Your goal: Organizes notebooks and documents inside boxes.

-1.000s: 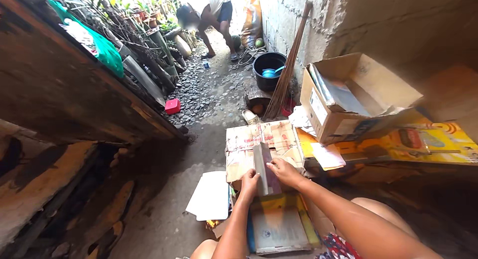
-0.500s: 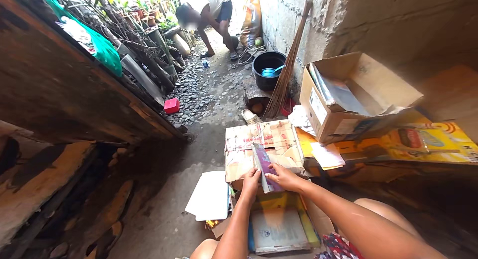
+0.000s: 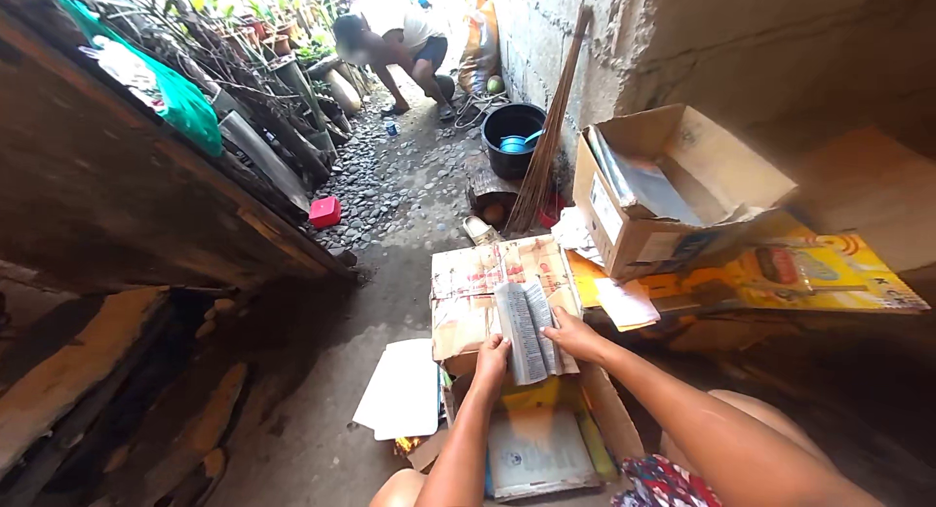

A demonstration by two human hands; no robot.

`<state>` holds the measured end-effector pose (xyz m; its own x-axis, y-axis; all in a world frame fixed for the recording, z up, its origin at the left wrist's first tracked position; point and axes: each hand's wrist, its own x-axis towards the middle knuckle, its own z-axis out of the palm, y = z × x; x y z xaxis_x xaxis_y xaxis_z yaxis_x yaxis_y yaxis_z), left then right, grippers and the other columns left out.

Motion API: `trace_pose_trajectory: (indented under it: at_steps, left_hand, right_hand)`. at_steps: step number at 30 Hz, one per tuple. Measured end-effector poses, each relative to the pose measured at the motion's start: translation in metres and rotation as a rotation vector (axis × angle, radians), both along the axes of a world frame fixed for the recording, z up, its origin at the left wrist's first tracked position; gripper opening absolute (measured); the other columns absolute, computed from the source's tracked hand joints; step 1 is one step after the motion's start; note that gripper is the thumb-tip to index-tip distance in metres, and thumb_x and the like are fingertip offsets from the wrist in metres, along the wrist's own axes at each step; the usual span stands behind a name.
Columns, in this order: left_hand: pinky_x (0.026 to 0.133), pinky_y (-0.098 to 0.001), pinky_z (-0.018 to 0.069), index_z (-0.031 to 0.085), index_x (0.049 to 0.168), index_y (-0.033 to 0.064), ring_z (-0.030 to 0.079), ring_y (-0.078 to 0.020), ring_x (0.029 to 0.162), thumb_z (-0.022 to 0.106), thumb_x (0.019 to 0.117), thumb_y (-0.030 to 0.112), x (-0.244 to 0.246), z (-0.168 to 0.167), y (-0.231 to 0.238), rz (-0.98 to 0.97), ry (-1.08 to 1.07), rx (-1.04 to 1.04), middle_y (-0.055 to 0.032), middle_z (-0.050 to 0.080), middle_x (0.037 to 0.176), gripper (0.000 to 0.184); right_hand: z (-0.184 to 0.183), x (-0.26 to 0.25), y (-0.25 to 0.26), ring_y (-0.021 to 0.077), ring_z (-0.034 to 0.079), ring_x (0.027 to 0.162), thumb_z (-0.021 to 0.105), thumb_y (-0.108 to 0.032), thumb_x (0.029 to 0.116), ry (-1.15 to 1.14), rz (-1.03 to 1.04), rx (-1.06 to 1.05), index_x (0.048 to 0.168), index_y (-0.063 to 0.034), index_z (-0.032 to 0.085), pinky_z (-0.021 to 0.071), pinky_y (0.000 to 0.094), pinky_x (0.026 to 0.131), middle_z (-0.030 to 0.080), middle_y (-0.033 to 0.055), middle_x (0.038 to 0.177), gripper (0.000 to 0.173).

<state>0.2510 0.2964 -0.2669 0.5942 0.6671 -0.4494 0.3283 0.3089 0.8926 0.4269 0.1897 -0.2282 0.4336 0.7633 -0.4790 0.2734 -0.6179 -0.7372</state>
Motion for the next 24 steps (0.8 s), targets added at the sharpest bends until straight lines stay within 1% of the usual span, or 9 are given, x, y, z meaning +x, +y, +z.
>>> trace_pose_trajectory:
  at_steps: [1, 2, 5, 9, 14, 16, 19, 22, 24]
  left_hand:
    - [0.076, -0.0384, 0.0549, 0.062, 0.112, -0.0037, 0.063, -0.0188, 0.081, 0.047, 0.1092, 0.014, 0.0, 0.0, 0.001, 0.008, 0.028, 0.013, -0.0135, 0.065, 0.093, 0.023]
    - [0.076, -0.0386, 0.0544, 0.062, 0.112, -0.0035, 0.063, -0.0187, 0.081, 0.047, 0.1092, 0.014, 0.0, 0.0, 0.002, 0.017, 0.05, 0.026, -0.0135, 0.065, 0.094, 0.023]
    - [0.079, -0.0393, 0.0551, 0.064, 0.112, -0.0038, 0.065, -0.0196, 0.083, 0.048, 0.1087, 0.014, -0.003, 0.0, 0.005, 0.062, 0.088, 0.052, -0.0147, 0.067, 0.095, 0.024]
    - [0.08, -0.0404, 0.0546, 0.064, 0.113, -0.0043, 0.064, -0.021, 0.084, 0.048, 0.1088, 0.014, -0.007, 0.001, 0.009, 0.088, 0.115, 0.056, -0.016, 0.067, 0.097, 0.024]
    - [0.078, -0.038, 0.0538, 0.065, 0.108, -0.0031, 0.063, -0.0183, 0.082, 0.051, 0.1079, 0.014, -0.007, 0.003, 0.008, 0.052, 0.081, 0.029, -0.0129, 0.066, 0.093, 0.022]
    - [0.078, -0.0373, 0.0536, 0.065, 0.109, -0.0022, 0.063, -0.0178, 0.083, 0.051, 0.1078, 0.015, -0.008, 0.004, 0.007, 0.029, 0.066, 0.011, -0.0121, 0.066, 0.094, 0.022]
    - [0.075, -0.0363, 0.0534, 0.065, 0.11, -0.0015, 0.062, -0.0171, 0.081, 0.052, 0.1074, 0.016, -0.009, 0.006, 0.006, 0.022, 0.052, -0.02, -0.0114, 0.066, 0.093, 0.022]
    - [0.074, -0.036, 0.0554, 0.065, 0.118, -0.0011, 0.065, -0.0175, 0.081, 0.052, 0.1078, 0.018, -0.01, 0.013, 0.006, 0.022, 0.058, -0.08, -0.0122, 0.068, 0.097, 0.025]
    - [0.073, -0.0356, 0.0559, 0.064, 0.118, -0.0006, 0.065, -0.0176, 0.08, 0.052, 0.1079, 0.019, -0.009, 0.017, 0.004, 0.012, 0.057, -0.109, -0.0119, 0.068, 0.096, 0.025]
  right_hand:
    - [0.001, 0.004, 0.0, 0.0393, 0.058, 0.128, 0.059, -0.023, 0.1032, -0.016, -0.001, -0.018, 0.148, 0.0, 0.041, 0.0452, 0.0574, 0.109, 0.056, 0.0268, 0.139, 0.054]
    - [0.0, 0.008, -0.001, 0.0393, 0.058, 0.129, 0.057, -0.019, 0.1034, -0.033, -0.002, -0.033, 0.148, 0.0006, 0.043, 0.0449, 0.0568, 0.109, 0.056, 0.0268, 0.139, 0.051]
    - [-0.001, 0.015, 0.0, 0.0384, 0.061, 0.125, 0.052, -0.013, 0.1036, -0.074, 0.001, -0.088, 0.144, 0.0003, 0.047, 0.0469, 0.0566, 0.107, 0.062, 0.0262, 0.132, 0.043]
    - [0.002, 0.019, 0.002, 0.0391, 0.061, 0.126, 0.049, -0.009, 0.1028, -0.112, 0.008, -0.141, 0.143, -0.0002, 0.048, 0.0466, 0.0583, 0.106, 0.062, 0.0262, 0.132, 0.042]
    - [0.002, 0.019, 0.005, 0.0409, 0.06, 0.126, 0.05, -0.007, 0.1016, -0.132, 0.01, -0.137, 0.143, -0.0006, 0.049, 0.0467, 0.06, 0.105, 0.062, 0.027, 0.131, 0.042]
    - [0.002, 0.018, 0.007, 0.0404, 0.061, 0.124, 0.049, -0.009, 0.1018, -0.138, -0.006, -0.148, 0.142, -0.0012, 0.049, 0.0479, 0.0597, 0.104, 0.064, 0.0263, 0.129, 0.041]
    - [0.0, 0.019, 0.007, 0.039, 0.061, 0.125, 0.039, -0.016, 0.1074, -0.102, -0.07, -0.103, 0.14, -0.001, 0.052, 0.0469, 0.0587, 0.105, 0.064, 0.0252, 0.129, 0.038]
    - [0.002, 0.021, 0.007, 0.0377, 0.06, 0.127, 0.032, -0.026, 0.1113, -0.067, -0.147, -0.037, 0.142, -0.0035, 0.053, 0.045, 0.0577, 0.107, 0.063, 0.0236, 0.132, 0.044]
    - [0.006, 0.022, 0.006, 0.0384, 0.059, 0.128, 0.03, -0.033, 0.1131, -0.07, -0.162, -0.021, 0.143, -0.0033, 0.053, 0.0435, 0.0576, 0.108, 0.063, 0.024, 0.134, 0.048]
